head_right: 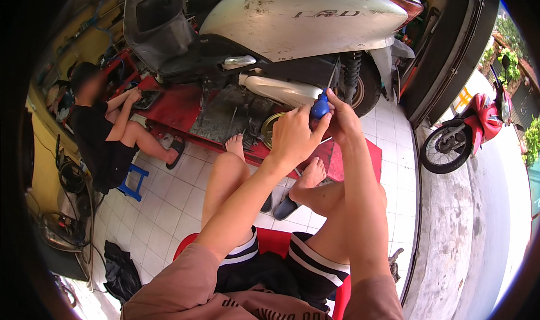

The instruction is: The person is sitting on a stool in a workshop, using a screwdriver to tighten screws on the side panel of a white motorcycle. The motorcycle is elevated on a red hydraulic lift. The person repeatedly adjusts the screwdriver and applies torque to the fasteners.

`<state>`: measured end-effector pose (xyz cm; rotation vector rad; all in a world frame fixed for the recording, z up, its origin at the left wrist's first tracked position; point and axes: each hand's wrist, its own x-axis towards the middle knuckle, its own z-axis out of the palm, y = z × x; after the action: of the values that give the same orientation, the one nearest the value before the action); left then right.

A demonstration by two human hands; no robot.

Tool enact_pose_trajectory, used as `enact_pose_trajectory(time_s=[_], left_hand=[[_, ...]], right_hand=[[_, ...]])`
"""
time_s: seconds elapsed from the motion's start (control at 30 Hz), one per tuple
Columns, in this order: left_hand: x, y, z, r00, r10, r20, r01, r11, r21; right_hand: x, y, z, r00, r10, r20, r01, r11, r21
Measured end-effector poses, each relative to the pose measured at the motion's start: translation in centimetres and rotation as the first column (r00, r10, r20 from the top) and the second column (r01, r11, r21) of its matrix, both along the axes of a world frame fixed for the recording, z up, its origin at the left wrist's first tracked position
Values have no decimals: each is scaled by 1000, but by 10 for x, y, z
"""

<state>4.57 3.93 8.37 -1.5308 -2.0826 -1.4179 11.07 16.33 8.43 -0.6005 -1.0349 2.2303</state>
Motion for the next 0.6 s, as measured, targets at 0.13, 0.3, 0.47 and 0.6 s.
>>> enact_pose_trajectory(time_s=[0.13, 0.3, 0.47, 0.6], left_hand=[[3, 1, -2, 998, 47, 49, -38, 985, -169], [-5, 16, -18, 893, -93, 441, 113, 993, -20], [2, 4, 0, 980, 16, 197, 5, 994, -106], [-1, -1, 2, 1000, 24, 11, -23, 999, -31]], right_hand=[[1, -23, 18, 999, 18, -36, -20, 998, -53], [7, 3, -9, 948, 264, -180, -260, 965, 44], [3, 18, -19, 988, 148, -50, -148, 989, 0], [3, -5, 4, 998, 67, 7, -67, 998, 0]])
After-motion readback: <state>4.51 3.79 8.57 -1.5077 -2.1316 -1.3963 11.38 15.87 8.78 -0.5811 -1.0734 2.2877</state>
